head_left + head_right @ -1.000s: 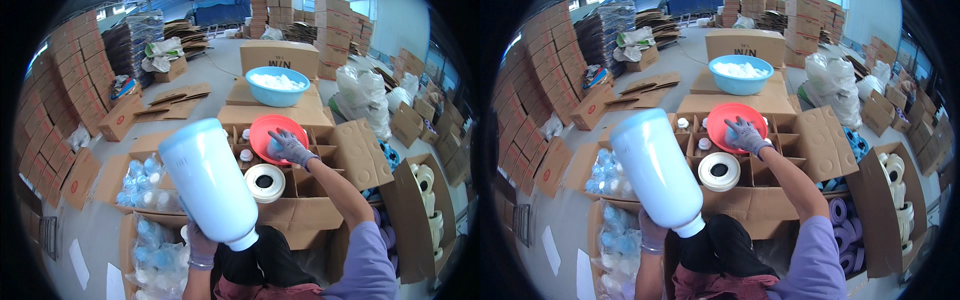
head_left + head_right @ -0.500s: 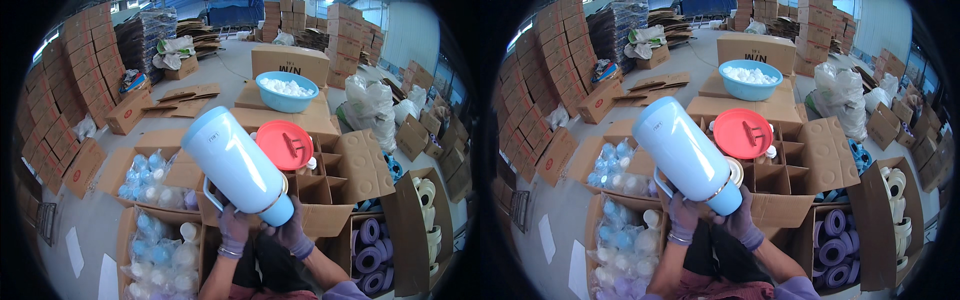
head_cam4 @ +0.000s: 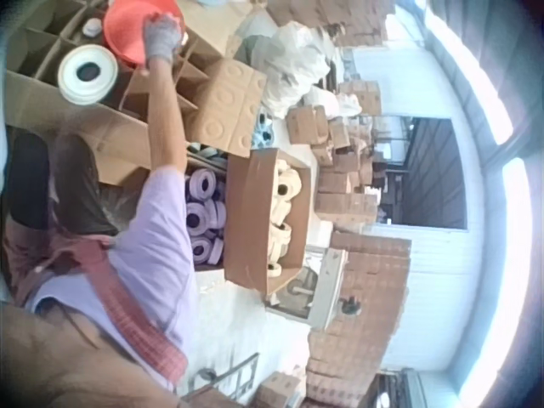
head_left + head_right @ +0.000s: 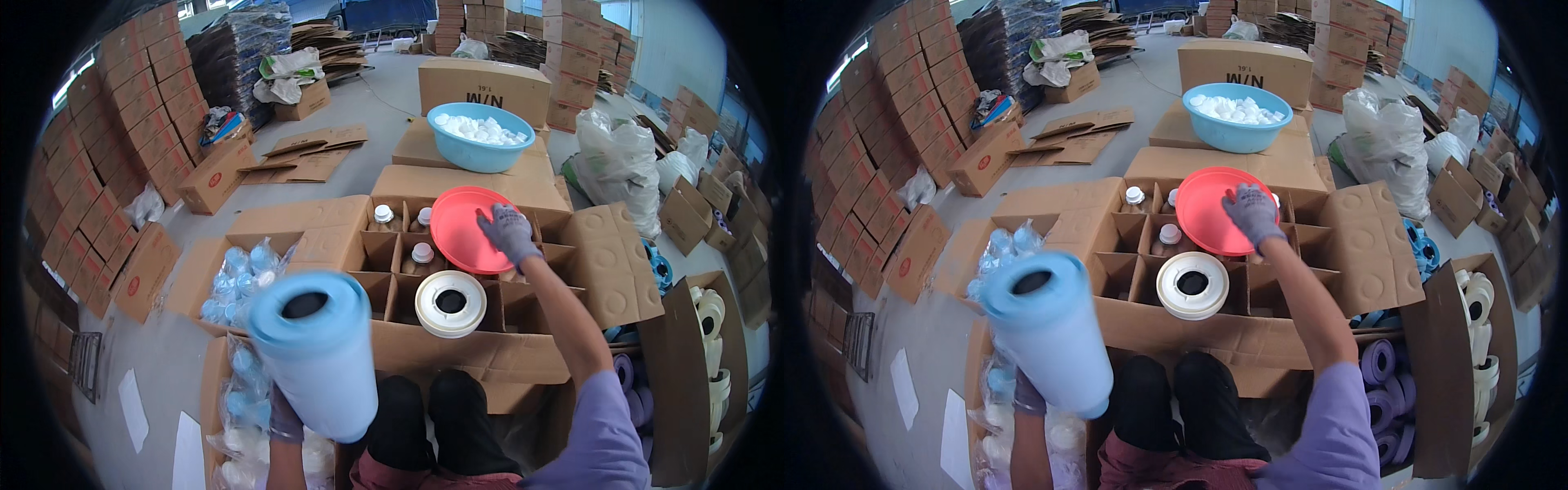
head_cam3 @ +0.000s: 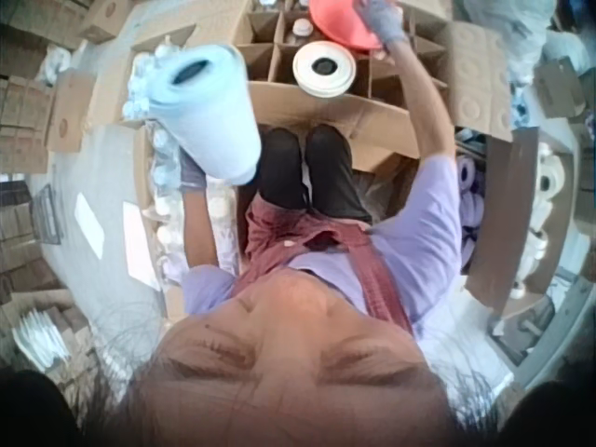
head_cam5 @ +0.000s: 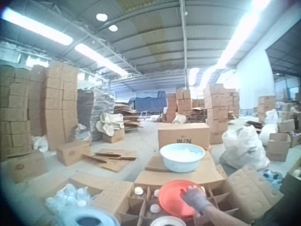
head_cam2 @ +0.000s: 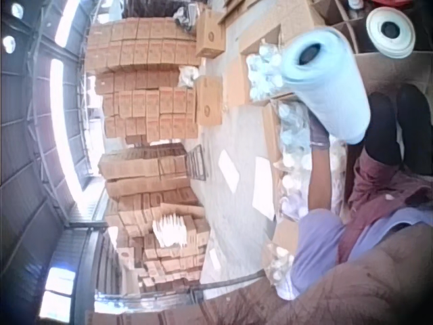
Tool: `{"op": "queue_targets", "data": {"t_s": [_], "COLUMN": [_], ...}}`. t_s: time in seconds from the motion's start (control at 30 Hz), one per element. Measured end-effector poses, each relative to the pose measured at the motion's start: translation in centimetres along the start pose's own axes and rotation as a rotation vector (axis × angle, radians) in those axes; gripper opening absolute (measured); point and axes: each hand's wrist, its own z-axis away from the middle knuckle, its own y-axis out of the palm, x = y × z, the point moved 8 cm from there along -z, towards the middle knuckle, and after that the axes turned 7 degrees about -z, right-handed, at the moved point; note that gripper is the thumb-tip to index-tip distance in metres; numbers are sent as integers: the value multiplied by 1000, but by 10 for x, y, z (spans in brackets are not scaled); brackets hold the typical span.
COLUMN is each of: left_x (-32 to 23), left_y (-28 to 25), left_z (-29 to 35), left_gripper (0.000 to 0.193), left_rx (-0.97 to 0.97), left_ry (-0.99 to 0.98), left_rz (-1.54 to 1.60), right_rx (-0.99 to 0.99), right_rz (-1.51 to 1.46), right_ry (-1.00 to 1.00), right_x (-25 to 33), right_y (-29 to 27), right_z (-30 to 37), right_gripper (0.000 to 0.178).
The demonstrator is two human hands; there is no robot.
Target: The person assembles thermos bottles by inserting inner stainless steel liners into outer plastic shells, then screwing on lids. They handle white and light blue bottles, repeatedly picking up liners and lids from nearby boxes and placing assembled units into a cardboard box.
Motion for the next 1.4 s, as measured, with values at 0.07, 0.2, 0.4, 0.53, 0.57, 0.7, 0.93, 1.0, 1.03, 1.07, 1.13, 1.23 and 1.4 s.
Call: {"op": "queue_targets", "data": {"t_s": [0.07, 0.2, 0.4, 0.53, 0.57, 0.7, 0.93, 1.0, 1.03, 1.07, 1.13, 1.23, 1.4], "left_x": [-19, 19, 30, 41, 44, 51, 13, 1, -7, -20, -58, -84, -38], "left_y": [28, 8, -5, 9, 8, 17, 50, 38, 47, 56, 91, 121, 221], "left_z": [26, 48, 32, 1, -3, -8, 14, 31, 33, 38, 43, 29, 58], "left_gripper": [48, 28, 27, 28, 28, 30, 17, 13, 14, 16, 17, 31, 36], "left_rx": [-217, -376, -195, 7, 27, 116, 11, -137, -103, -89, -11, -71, 734], "left_ry": [66, -130, -236, -289, -295, -359, -216, -105, 59, 228, 521, 666, 1081], "left_rz": [-222, -553, -469, -522, -544, -612, -899, -1114, -1093, -1064, -1159, -1290, -1331], "right_rx": [182, 272, 592, 525, 450, 229, 709, 755, 774, 808, 859, 588, -3], "right_rz": [124, -99, -1005, -545, -481, -306, -822, -964, -997, -927, -807, -628, -204], "right_ry": [114, 21, -564, -1365, -1462, -1679, -703, -258, -152, -305, -624, -709, -465], "right_x": [-28, -35, 129, 191, 194, 196, 155, 136, 124, 130, 136, 110, 50], "right_y": [33, 54, -61, -85, -85, -96, -43, -19, -6, -14, -40, -84, -70], "right_z": [-26, -22, 145, 257, 268, 293, 285, 283, 289, 294, 301, 238, 71], "right_gripper": [45, 32, 21, 28, 27, 20, 20, 23, 23, 23, 22, 16, 19]}}
